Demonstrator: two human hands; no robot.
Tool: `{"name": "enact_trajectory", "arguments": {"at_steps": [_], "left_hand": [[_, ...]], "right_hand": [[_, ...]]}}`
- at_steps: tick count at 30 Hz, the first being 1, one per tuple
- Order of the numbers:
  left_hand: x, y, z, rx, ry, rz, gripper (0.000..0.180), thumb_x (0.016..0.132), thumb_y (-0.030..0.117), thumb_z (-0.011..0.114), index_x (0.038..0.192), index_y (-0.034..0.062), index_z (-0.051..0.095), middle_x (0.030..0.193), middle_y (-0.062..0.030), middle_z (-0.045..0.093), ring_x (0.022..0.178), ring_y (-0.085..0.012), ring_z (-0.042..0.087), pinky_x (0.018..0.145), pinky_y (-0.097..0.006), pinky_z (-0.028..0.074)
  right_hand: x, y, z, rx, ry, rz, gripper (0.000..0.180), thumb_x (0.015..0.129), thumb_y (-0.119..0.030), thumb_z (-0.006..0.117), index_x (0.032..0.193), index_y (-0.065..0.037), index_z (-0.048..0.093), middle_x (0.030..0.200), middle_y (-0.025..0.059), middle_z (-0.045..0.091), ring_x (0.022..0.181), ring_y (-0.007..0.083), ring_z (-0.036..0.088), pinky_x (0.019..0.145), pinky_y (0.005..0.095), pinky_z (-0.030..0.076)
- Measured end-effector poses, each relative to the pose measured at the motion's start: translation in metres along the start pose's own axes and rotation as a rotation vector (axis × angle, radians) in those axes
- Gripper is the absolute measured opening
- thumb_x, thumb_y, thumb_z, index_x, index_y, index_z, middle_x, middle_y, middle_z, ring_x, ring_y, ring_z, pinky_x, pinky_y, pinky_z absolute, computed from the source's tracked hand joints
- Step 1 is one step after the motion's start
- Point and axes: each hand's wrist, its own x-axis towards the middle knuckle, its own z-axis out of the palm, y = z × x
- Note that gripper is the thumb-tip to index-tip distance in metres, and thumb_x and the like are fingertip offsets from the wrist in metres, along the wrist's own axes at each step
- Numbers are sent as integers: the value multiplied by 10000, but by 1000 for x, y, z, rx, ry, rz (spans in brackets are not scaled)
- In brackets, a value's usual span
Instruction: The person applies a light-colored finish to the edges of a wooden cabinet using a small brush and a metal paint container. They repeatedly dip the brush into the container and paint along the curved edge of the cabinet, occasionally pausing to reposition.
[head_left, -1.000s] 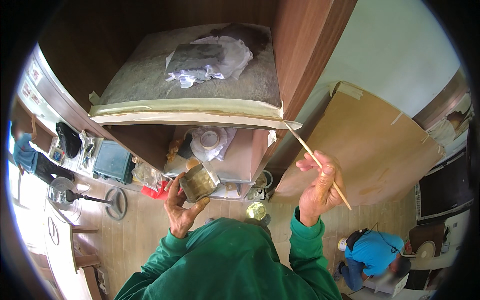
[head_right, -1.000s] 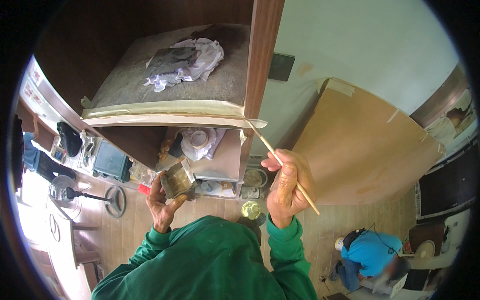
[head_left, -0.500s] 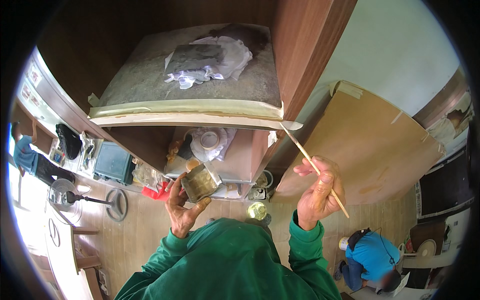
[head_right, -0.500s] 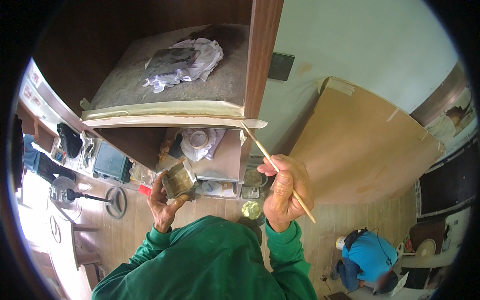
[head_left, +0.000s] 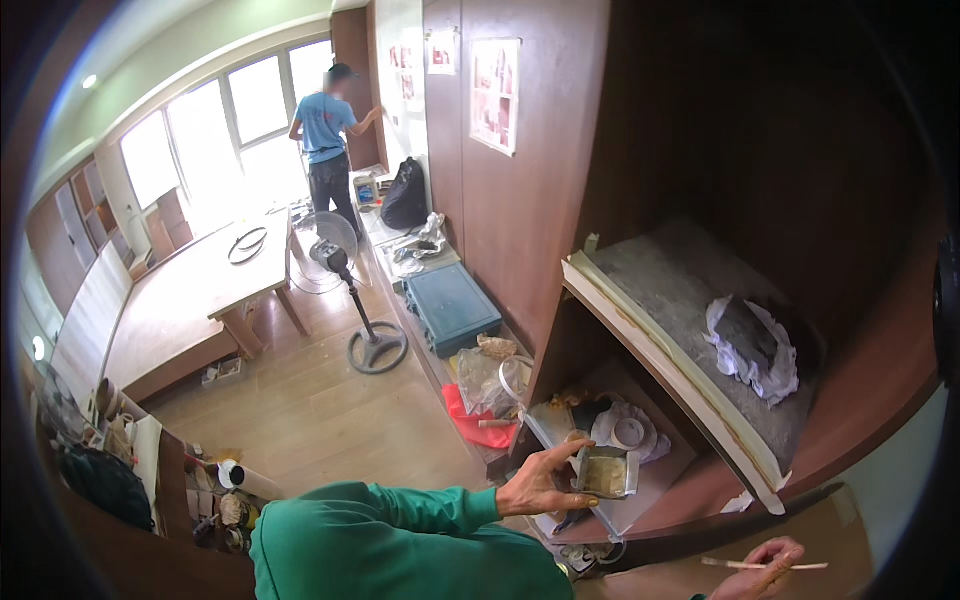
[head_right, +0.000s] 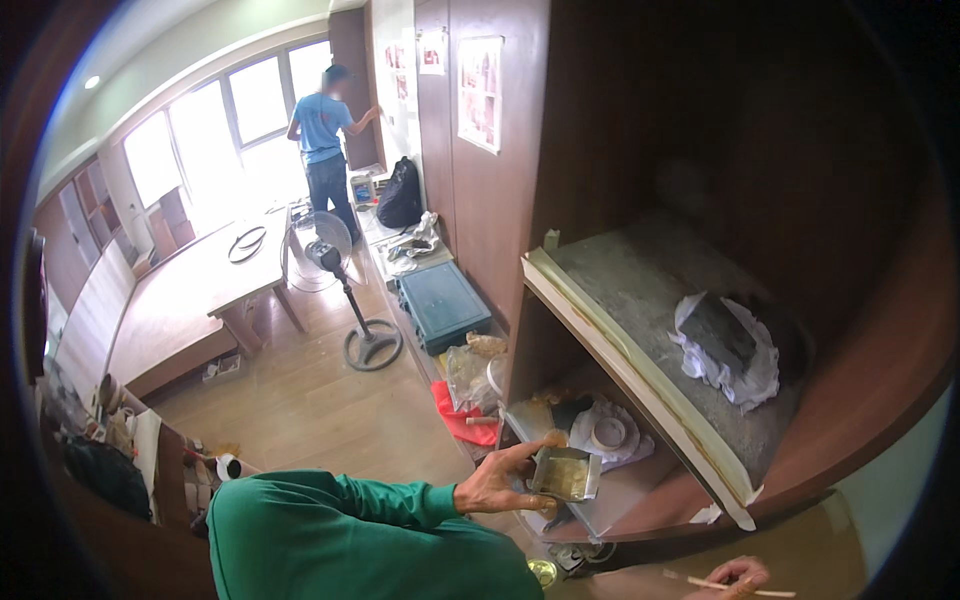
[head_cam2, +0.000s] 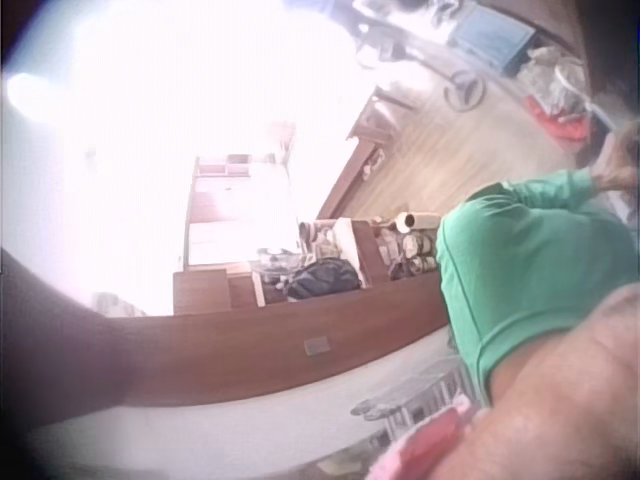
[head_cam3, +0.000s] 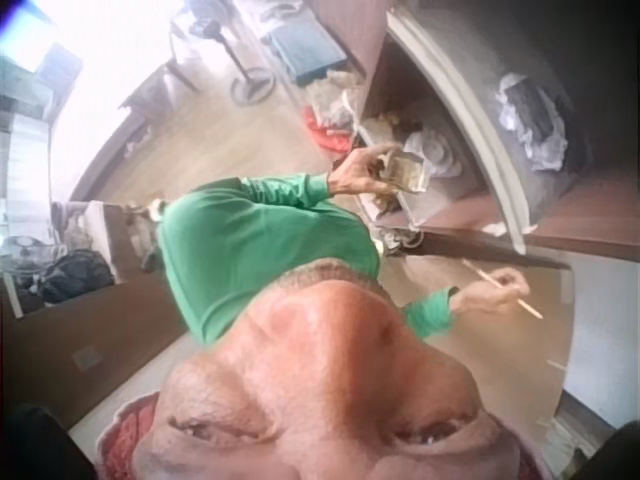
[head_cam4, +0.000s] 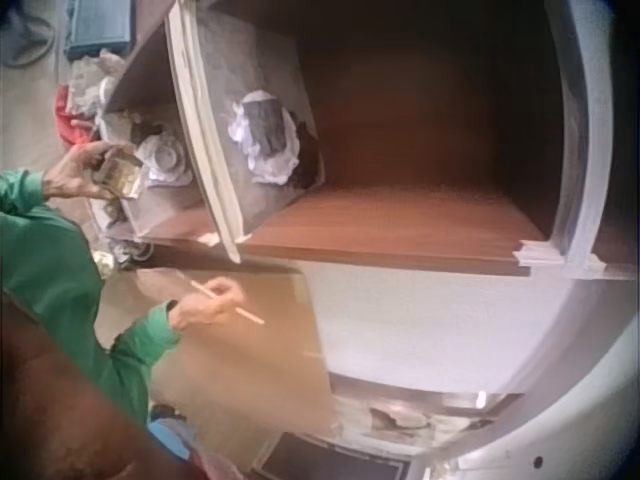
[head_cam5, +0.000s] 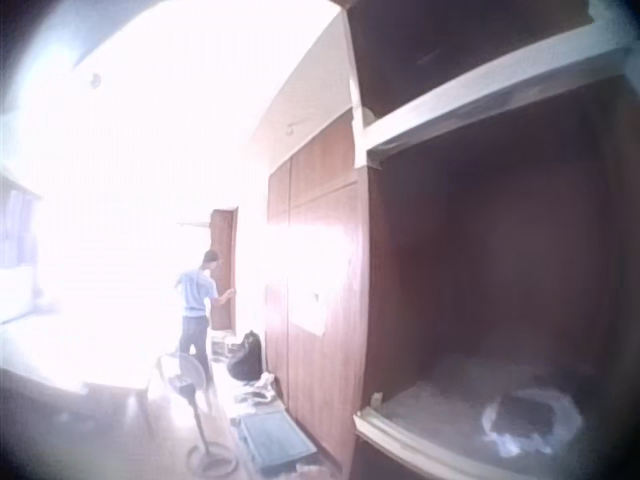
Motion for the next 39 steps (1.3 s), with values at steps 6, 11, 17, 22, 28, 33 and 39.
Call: {"name": "enact_trajectory", "arguments": {"at_steps": [6, 11, 17, 22, 28, 33, 39], "left_hand": [[-7, 12, -18, -96, 67, -42, 854, 738, 207, 898, 1450, 32, 460, 1046, -109, 712, 922, -163, 677, 818, -333, 543], [-12, 12, -30, -69, 142, 15, 853, 723, 224, 909, 1432, 33, 476, 944, -95, 721, 862, -153, 670, 785, -322, 529], [-17, 1, -38, -64, 172, -50, 868, 718, 236, 914, 1436, 31, 472, 1072, -108, 698, 908, -156, 665, 802, -324, 526], [-18, 3, -43, -103, 179, -55, 881, 716, 245, 918, 1443, 32, 469, 1149, -106, 674, 941, -165, 660, 827, -332, 524], [-17, 2, -47, -39, 145, -94, 876, 717, 213, 914, 1448, 36, 464, 1183, -103, 667, 997, -175, 657, 860, -345, 533], [-11, -27, -38, -166, 158, 17, 826, 728, 119, 895, 1434, 32, 476, 1167, -101, 672, 1003, -187, 674, 843, -327, 566], [-6, -9, -31, -222, 180, -53, 793, 726, 14, 845, 1426, 2, 473, 1223, -135, 660, 1076, -232, 667, 927, -352, 557]], "right_hand": [[29, -13, 18, -210, 32, -176, 279, 948, -211, 706, 887, 60, 680, 700, 104, 629, 571, 155, 547, 504, 292, 447], [49, 23, 9, -141, -51, 6, 258, 989, -234, 638, 999, 20, 596, 837, 158, 677, 755, 222, 658, 665, 319, 564], [49, 57, 0, -38, -128, 157, 245, 1005, -177, 628, 1125, 10, 525, 919, 180, 680, 852, 209, 676, 718, 291, 584], [48, 72, -6, -119, -125, 103, 261, 1002, -160, 632, 1161, 25, 540, 938, 180, 688, 853, 204, 677, 738, 289, 571], [39, -7, 21, -330, -26, -115, 297, 946, -236, 714, 994, 56, 687, 838, 161, 686, 741, 217, 651, 680, 322, 535], [32, 6, 15, -344, -12, -124, 248, 943, -148, 716, 1101, 35, 658, 951, 97, 688, 864, 164, 645, 772, 294, 522], [35, -13, 30, -163, 0, -45, 145, 873, -122, 791, 966, -41, 714, 634, -111, 408, 569, 2, 344, 502, 211, 220]]}}
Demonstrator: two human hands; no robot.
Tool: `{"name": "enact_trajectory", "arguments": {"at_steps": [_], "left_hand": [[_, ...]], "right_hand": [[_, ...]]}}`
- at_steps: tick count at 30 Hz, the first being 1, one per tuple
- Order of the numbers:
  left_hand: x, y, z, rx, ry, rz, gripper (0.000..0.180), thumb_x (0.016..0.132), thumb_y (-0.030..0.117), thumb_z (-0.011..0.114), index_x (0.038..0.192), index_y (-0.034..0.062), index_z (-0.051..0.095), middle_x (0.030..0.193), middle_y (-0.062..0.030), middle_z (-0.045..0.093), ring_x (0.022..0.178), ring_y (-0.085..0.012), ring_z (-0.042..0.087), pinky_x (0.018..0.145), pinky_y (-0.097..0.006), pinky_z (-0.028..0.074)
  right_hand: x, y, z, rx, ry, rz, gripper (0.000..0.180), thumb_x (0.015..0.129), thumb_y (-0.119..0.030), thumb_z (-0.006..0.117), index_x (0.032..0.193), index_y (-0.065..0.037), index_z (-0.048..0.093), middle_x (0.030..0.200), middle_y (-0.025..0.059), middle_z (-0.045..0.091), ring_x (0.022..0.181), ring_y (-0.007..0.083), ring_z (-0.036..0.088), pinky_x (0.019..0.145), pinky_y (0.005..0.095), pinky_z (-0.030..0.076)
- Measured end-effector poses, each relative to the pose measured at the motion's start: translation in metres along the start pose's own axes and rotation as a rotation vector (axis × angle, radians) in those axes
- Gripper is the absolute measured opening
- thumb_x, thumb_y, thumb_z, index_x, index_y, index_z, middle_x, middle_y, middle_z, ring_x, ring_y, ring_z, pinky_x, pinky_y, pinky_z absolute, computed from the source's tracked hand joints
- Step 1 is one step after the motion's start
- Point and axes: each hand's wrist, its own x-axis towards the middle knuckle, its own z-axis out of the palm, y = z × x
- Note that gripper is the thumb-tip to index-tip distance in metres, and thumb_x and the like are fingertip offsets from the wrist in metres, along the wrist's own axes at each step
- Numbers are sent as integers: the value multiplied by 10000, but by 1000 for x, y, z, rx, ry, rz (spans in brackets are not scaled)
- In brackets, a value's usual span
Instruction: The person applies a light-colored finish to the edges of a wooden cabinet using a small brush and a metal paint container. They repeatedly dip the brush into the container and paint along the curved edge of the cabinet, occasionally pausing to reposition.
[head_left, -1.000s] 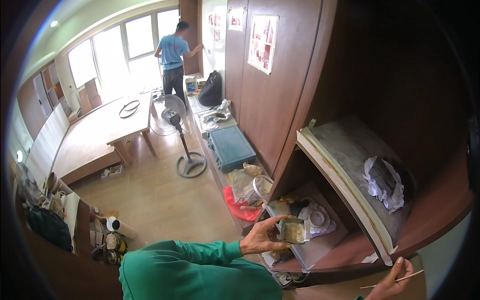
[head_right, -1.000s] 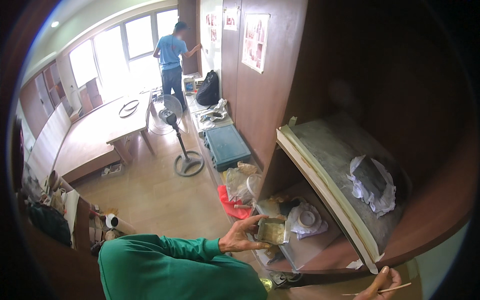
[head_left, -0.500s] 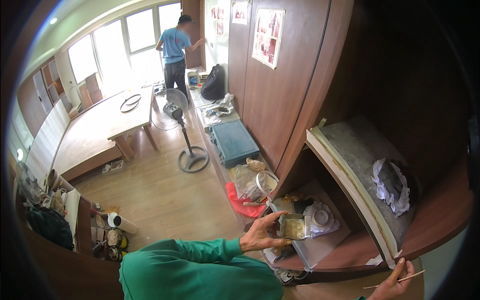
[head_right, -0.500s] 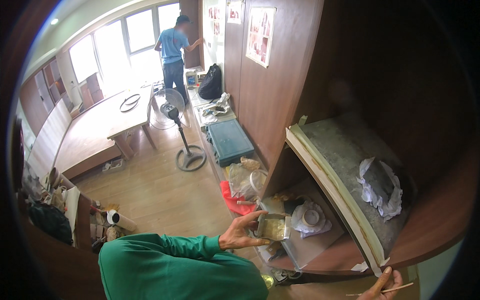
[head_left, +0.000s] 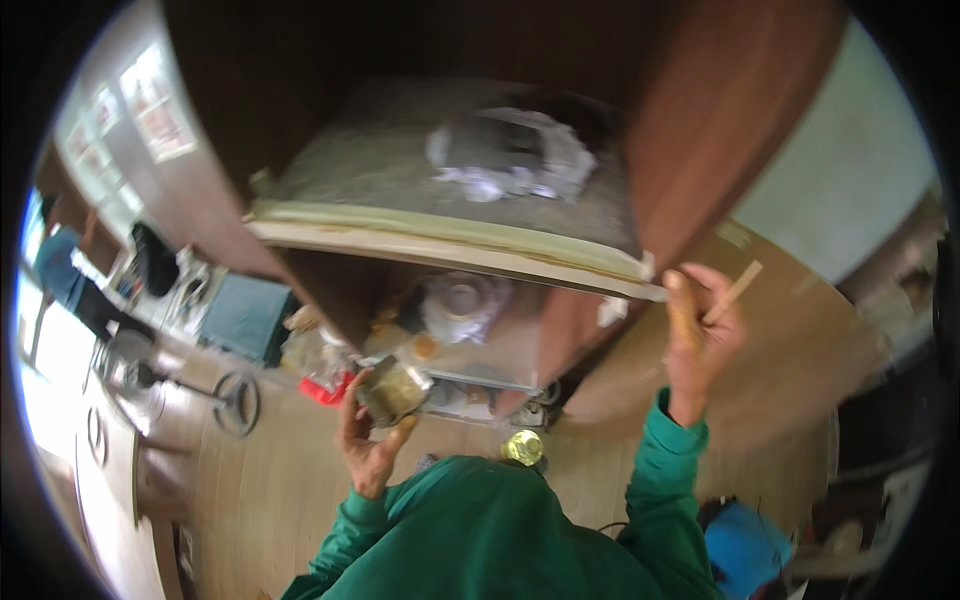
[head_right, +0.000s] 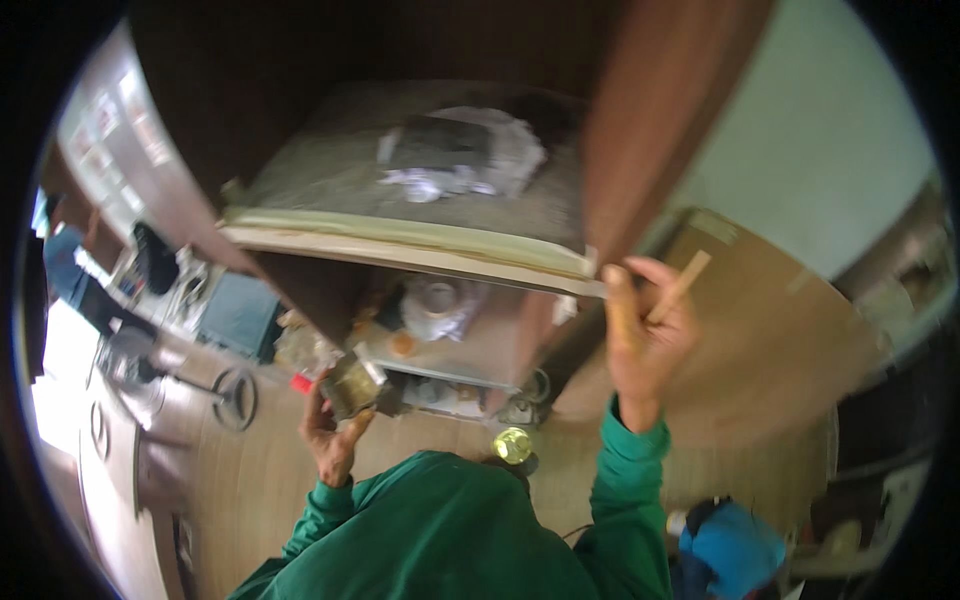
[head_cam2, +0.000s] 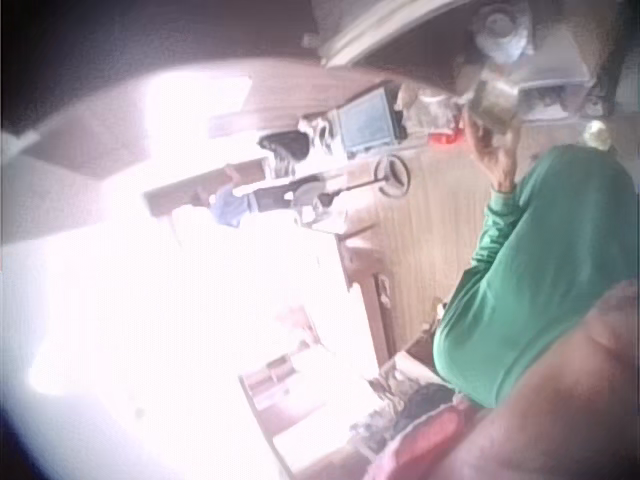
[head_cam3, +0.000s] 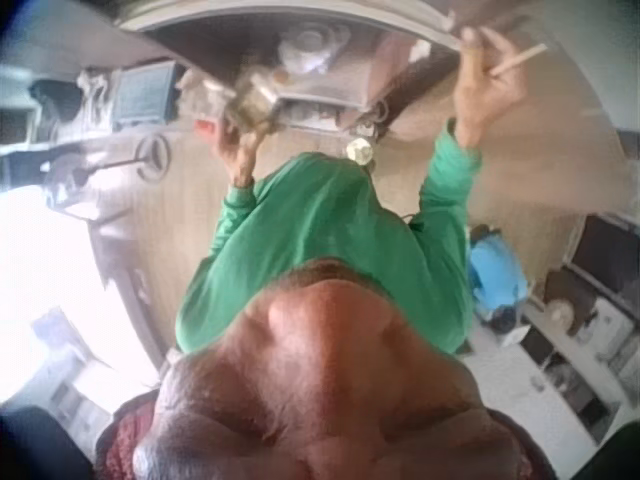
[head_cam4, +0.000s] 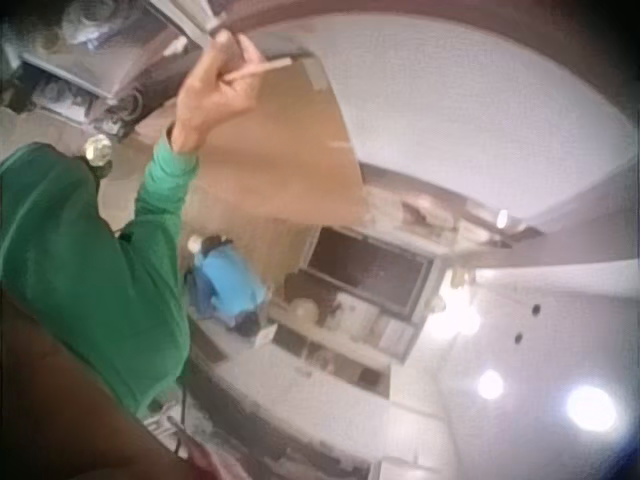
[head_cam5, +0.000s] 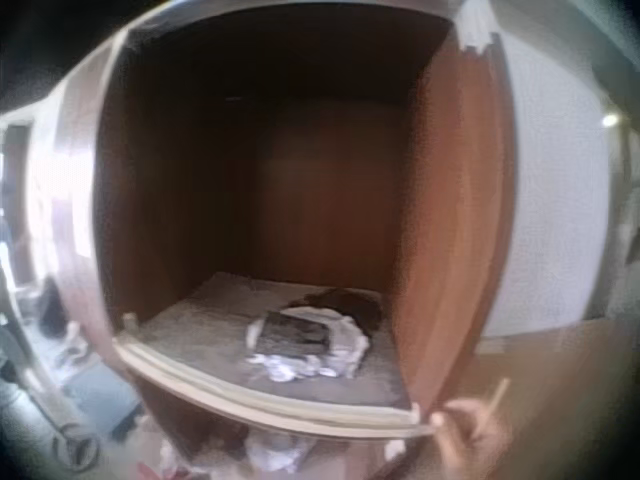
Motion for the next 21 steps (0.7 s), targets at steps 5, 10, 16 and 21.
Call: {"name": "enact_trajectory", "arguments": {"at_steps": [5, 10, 16, 21], "left_hand": [[0, -13, 5, 6, -15, 12, 818, 722, 29, 843, 1438, -28, 453, 1296, -141, 613, 1139, -258, 634, 957, -371, 546], [-1, -18, 7, -40, -30, -28, 876, 728, 132, 890, 1455, -36, 431, 1261, -135, 630, 1134, -249, 629, 991, -379, 509], [-1, -18, 12, -57, -58, -61, 885, 724, 117, 885, 1462, -35, 421, 1255, -139, 636, 1125, -245, 634, 979, -371, 515], [2, -16, 15, -50, -95, -74, 852, 723, 40, 848, 1462, -18, 429, 1263, -159, 625, 1106, -259, 648, 939, -368, 543]], "right_hand": [[-3, 4, -12, -19, -40, -15, 153, 848, -22, 778, 982, -2, 705, 556, -95, 374, 510, 4, 318, 479, 224, 227], [-13, 3, -12, -37, -46, 0, 188, 836, -3, 780, 1004, 2, 694, 533, -89, 380, 494, 4, 318, 475, 220, 245], [-18, 8, -6, -48, -24, 12, 168, 827, -7, 785, 957, -13, 679, 519, -74, 423, 482, 4, 366, 467, 214, 268], [-17, 10, -2, -94, -5, 3, 179, 810, -21, 802, 923, -23, 663, 521, -66, 436, 477, 7, 388, 463, 213, 286]]}}
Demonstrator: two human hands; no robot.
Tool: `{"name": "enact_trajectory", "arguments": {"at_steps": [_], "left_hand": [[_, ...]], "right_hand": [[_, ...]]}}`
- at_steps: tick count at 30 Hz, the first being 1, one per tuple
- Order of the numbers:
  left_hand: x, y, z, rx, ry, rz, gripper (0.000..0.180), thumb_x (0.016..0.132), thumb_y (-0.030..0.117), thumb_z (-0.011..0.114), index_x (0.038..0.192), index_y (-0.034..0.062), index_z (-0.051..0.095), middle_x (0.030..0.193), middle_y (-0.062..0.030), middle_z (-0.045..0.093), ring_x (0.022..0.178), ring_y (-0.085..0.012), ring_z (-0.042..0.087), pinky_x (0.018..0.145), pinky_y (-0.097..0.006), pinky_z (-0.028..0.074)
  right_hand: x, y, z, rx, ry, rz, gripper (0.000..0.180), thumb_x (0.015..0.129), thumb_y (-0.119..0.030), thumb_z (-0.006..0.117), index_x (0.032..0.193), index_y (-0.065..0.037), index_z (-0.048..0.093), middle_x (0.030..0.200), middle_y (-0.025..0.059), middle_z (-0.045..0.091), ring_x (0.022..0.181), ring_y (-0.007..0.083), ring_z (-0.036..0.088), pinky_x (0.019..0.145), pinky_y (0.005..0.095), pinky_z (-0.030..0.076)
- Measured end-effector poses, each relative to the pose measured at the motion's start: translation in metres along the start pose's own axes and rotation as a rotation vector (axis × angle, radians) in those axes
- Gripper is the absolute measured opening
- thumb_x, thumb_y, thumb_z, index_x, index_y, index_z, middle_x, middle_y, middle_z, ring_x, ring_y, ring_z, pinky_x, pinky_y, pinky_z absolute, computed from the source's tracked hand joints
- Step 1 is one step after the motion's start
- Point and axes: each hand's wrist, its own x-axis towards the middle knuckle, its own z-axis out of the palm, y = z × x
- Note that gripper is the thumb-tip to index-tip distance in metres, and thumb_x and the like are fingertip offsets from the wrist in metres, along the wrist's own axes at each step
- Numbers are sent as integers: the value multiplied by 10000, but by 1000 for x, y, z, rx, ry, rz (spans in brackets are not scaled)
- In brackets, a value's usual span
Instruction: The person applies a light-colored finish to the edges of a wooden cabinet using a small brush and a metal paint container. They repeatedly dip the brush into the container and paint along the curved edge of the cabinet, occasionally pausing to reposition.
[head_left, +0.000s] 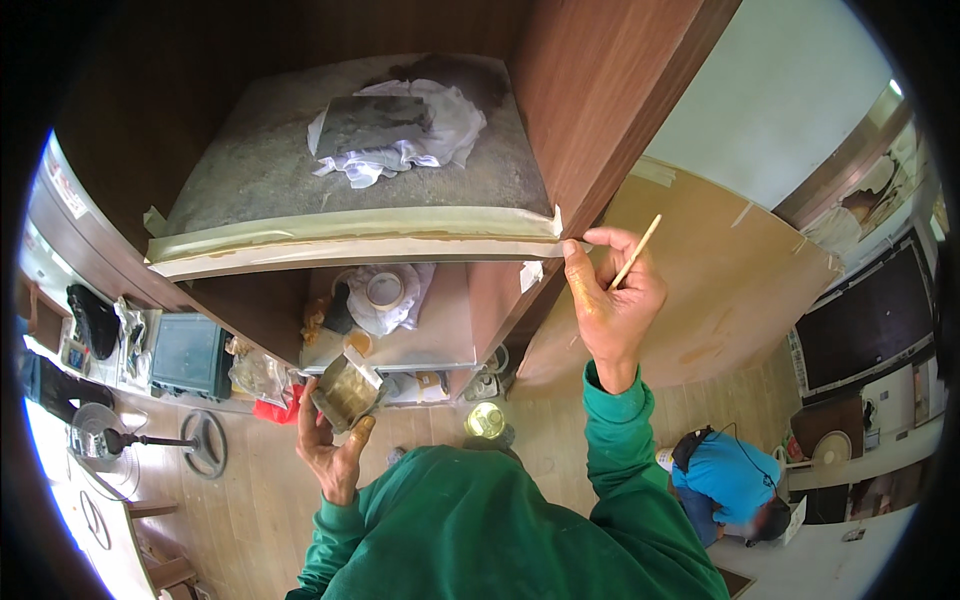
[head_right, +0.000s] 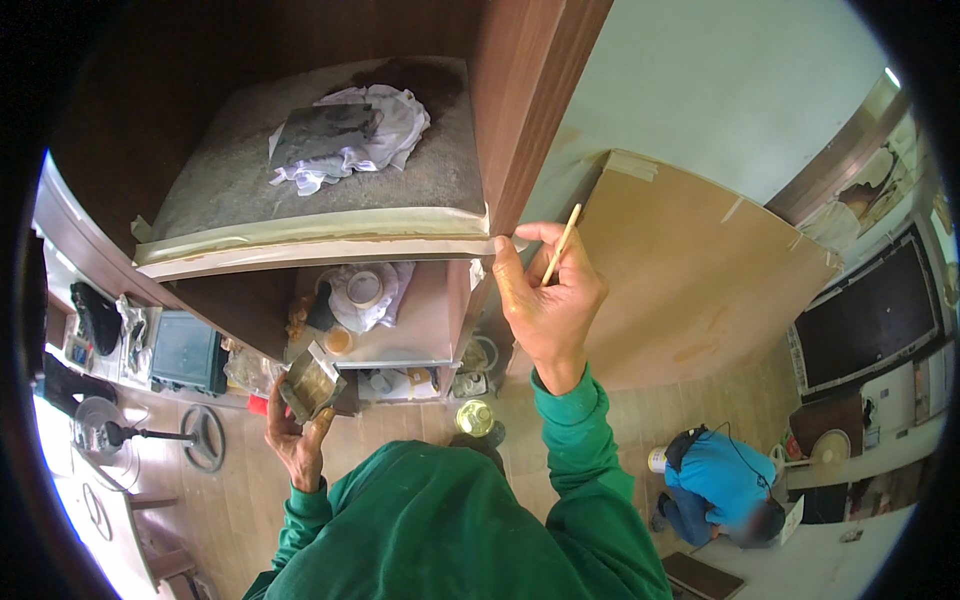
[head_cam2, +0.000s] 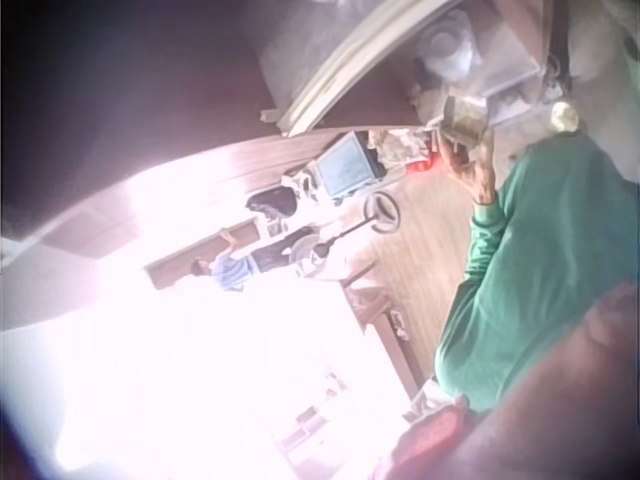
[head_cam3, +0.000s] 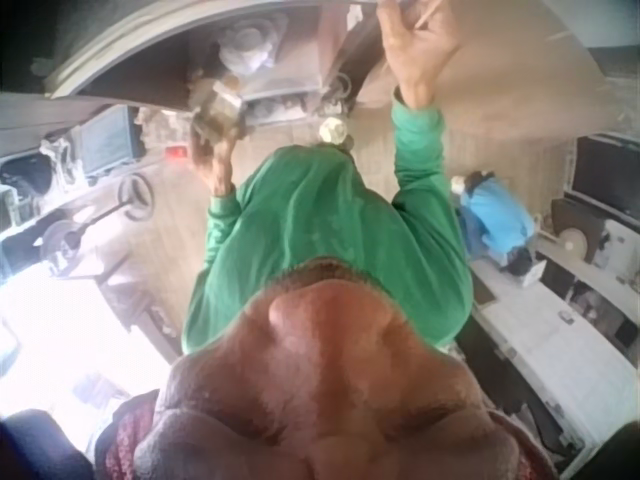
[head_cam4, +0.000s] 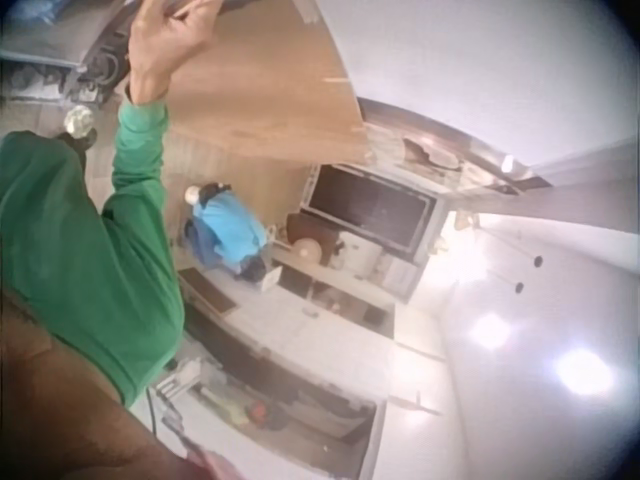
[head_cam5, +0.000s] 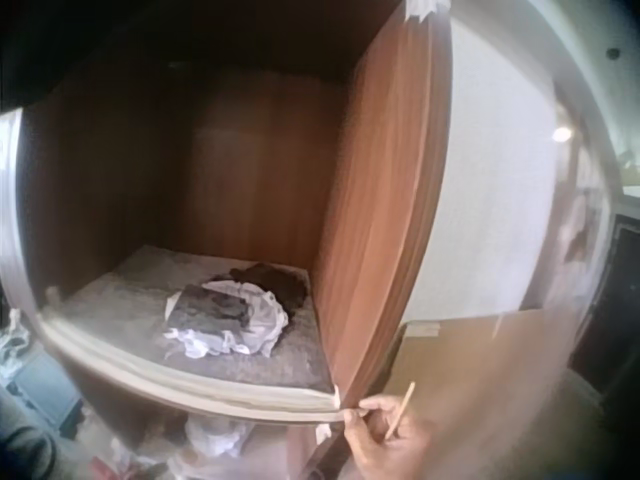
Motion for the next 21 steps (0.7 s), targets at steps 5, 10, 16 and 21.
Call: {"name": "enact_trajectory", "arguments": {"at_steps": [5, 10, 16, 21], "left_hand": [[4, -7, -2, 40, -2, 31, 861, 718, 37, 847, 1465, -16, 422, 1241, -156, 632, 1084, -260, 657, 932, -369, 547], [10, -3, 1, 48, -9, 10, 859, 716, 49, 852, 1458, -16, 426, 1226, -149, 636, 1075, -256, 658, 927, -367, 549], [13, -9, -2, 93, -28, -2, 858, 712, 57, 865, 1451, -15, 435, 1258, -142, 607, 1081, -257, 654, 926, -369, 553], [13, -13, -3, 52, -19, 36, 855, 712, 77, 882, 1441, -25, 446, 1385, -138, 493, 1117, -270, 640, 942, -381, 554]], "right_hand": [[1, 1, 6, 44, 23, 42, 207, 775, 0, 802, 900, -40, 641, 519, -62, 435, 467, 5, 386, 449, 214, 284], [2, 1, 10, -65, 45, -43, 236, 755, 40, 780, 902, -43, 616, 514, -61, 437, 467, 0, 396, 440, 214, 300], [1, 0, 10, -42, 31, 6, 201, 792, 28, 786, 896, -27, 622, 527, -61, 452, 481, 0, 394, 454, 202, 298], [-7, -10, -4, 84, 141, 34, 138, 838, -33, 786, 852, -21, 649, 539, -56, 460, 463, 8, 363, 435, 217, 242]]}}
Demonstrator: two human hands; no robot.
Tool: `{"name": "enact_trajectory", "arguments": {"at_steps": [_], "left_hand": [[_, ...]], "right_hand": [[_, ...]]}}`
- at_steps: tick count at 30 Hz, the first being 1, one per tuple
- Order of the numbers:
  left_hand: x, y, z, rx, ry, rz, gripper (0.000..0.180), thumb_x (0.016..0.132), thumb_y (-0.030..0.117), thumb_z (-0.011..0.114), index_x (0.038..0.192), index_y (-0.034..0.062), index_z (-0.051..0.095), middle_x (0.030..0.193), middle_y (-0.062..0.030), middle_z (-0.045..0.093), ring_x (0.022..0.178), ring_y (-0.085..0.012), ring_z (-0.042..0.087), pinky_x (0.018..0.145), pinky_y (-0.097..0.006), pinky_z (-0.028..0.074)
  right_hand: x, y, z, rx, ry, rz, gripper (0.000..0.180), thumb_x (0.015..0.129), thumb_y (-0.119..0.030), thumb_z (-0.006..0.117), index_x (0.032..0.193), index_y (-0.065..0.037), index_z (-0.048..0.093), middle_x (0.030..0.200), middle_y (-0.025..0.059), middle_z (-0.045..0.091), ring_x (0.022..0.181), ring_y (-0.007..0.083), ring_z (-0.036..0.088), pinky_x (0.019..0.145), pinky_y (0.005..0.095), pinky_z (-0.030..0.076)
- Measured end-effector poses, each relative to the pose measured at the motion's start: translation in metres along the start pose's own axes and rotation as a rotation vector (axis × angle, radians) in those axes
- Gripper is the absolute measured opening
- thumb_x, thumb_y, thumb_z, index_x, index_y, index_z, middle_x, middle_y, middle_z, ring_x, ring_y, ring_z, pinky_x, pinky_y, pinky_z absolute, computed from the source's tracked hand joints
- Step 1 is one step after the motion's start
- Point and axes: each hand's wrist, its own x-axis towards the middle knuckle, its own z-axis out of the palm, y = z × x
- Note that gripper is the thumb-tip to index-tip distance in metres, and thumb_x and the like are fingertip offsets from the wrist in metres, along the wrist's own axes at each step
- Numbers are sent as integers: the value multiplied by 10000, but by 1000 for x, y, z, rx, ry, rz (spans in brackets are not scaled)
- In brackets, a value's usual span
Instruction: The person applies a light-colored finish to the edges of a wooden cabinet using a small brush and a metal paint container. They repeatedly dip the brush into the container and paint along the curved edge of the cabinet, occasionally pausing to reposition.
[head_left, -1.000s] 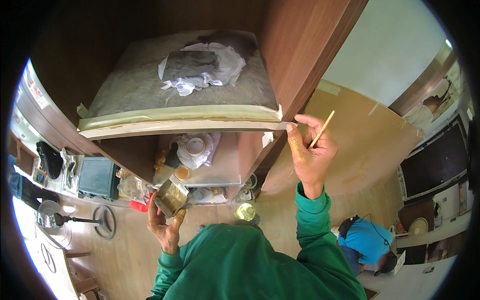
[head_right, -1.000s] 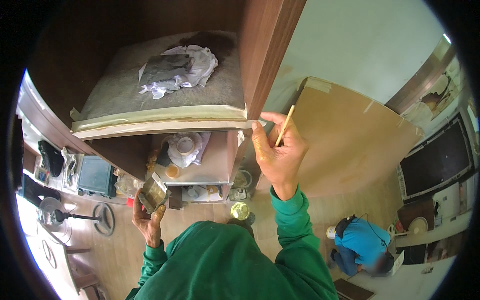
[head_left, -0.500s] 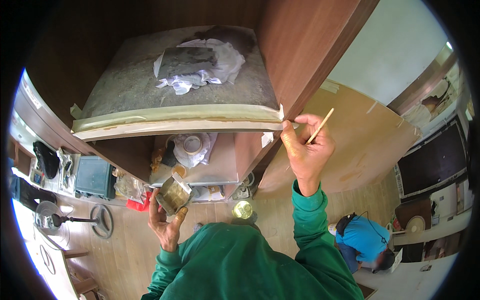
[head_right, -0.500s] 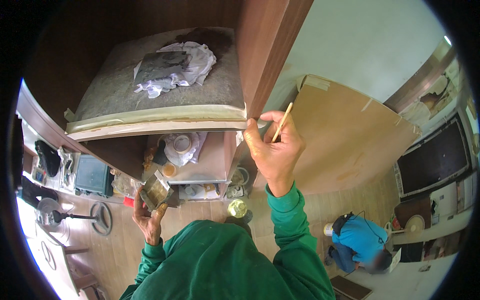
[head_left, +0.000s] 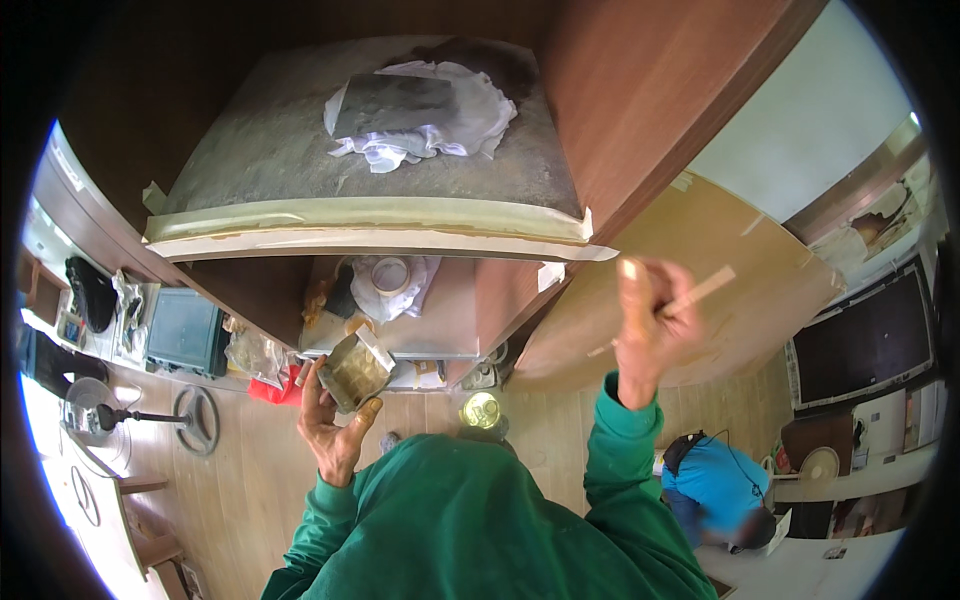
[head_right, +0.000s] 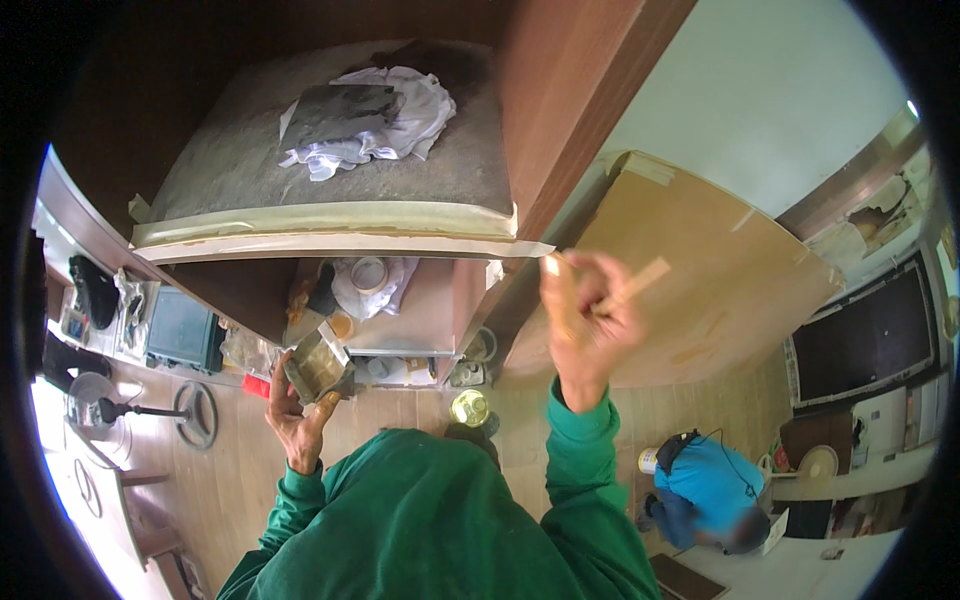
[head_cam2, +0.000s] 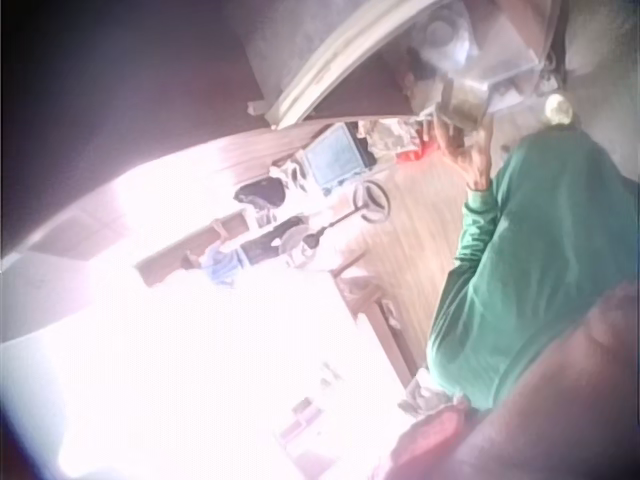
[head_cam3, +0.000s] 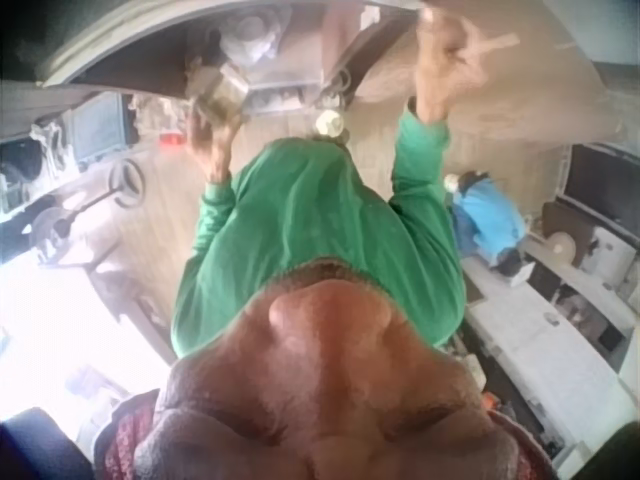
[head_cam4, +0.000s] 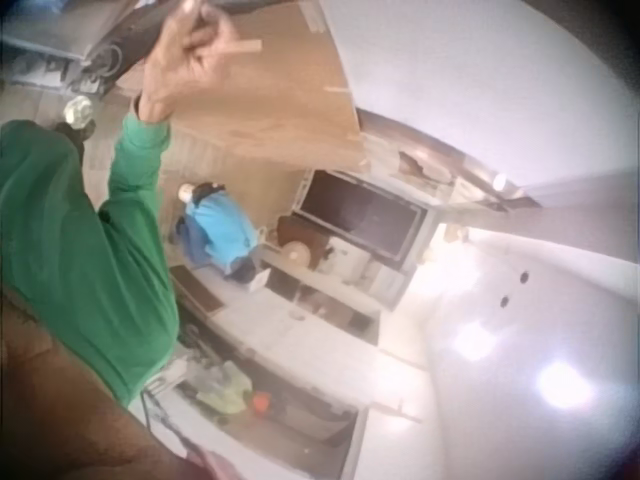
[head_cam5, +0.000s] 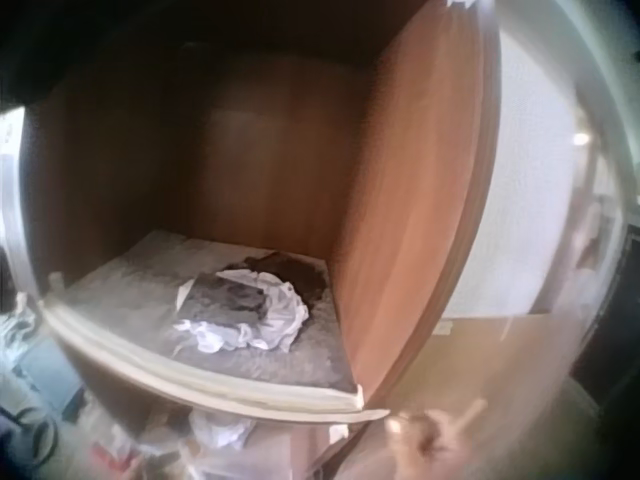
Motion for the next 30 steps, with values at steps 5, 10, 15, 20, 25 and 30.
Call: {"name": "enact_trajectory", "arguments": {"at_steps": [5, 10, 15, 20, 25, 30], "left_hand": [[-3, 0, 2, -8, 27, -48, 847, 713, 77, 880, 1436, -27, 451, 1319, -143, 574, 1107, -262, 650, 949, -378, 546], [-8, 6, 6, -18, 30, -62, 833, 712, 70, 869, 1432, -22, 459, 1171, -151, 684, 1069, -243, 669, 934, -368, 541], [-8, 6, 11, -41, 28, -64, 833, 714, 77, 866, 1432, -29, 457, 1172, -154, 683, 1060, -244, 673, 931, -365, 541], [-11, 1, 8, -73, 36, -71, 843, 716, 86, 871, 1440, -24, 453, 1175, -149, 680, 1063, -242, 669, 930, -363, 541], [-10, -1, 4, -66, 18, -56, 844, 721, 98, 878, 1442, -15, 453, 1181, -145, 674, 1065, -241, 664, 930, -366, 538], [-8, 1, 1, -69, -10, -62, 841, 724, 117, 883, 1437, -12, 455, 1184, -146, 672, 1061, -239, 663, 925, -367, 537]], "right_hand": [[-28, 13, -47, 172, -71, 227, 404, 1021, -329, 542, 821, 9, 636, 537, -5, 461, 409, 60, 348, 395, 229, 234], [-15, -9, -47, 390, -127, 312, 603, 1089, -424, 366, 765, 27, 603, 522, 55, 442, 367, 96, 348, 361, 231, 226], [-8, -48, -59, 49, -196, -67, 501, 1081, -347, 418, 876, 60, 625, 647, 127, 581, 410, 121, 453, 380, 238, 314], [-8, -64, -51, -216, -407, -447, 144, 969, -50, 584, 964, 83, 639, 780, 188, 695, 609, 237, 674, 549, 314, 539], [-8, -62, -45, -329, -460, -572, 83, 889, 64, 644, 967, 92, 645, 831, 182, 712, 668, 267, 694, 596, 324, 558], [-12, -51, -38, -387, -413, -512, 138, 867, 73, 679, 1004, 84, 676, 827, 176, 711, 668, 262, 697, 596, 319, 553]]}}
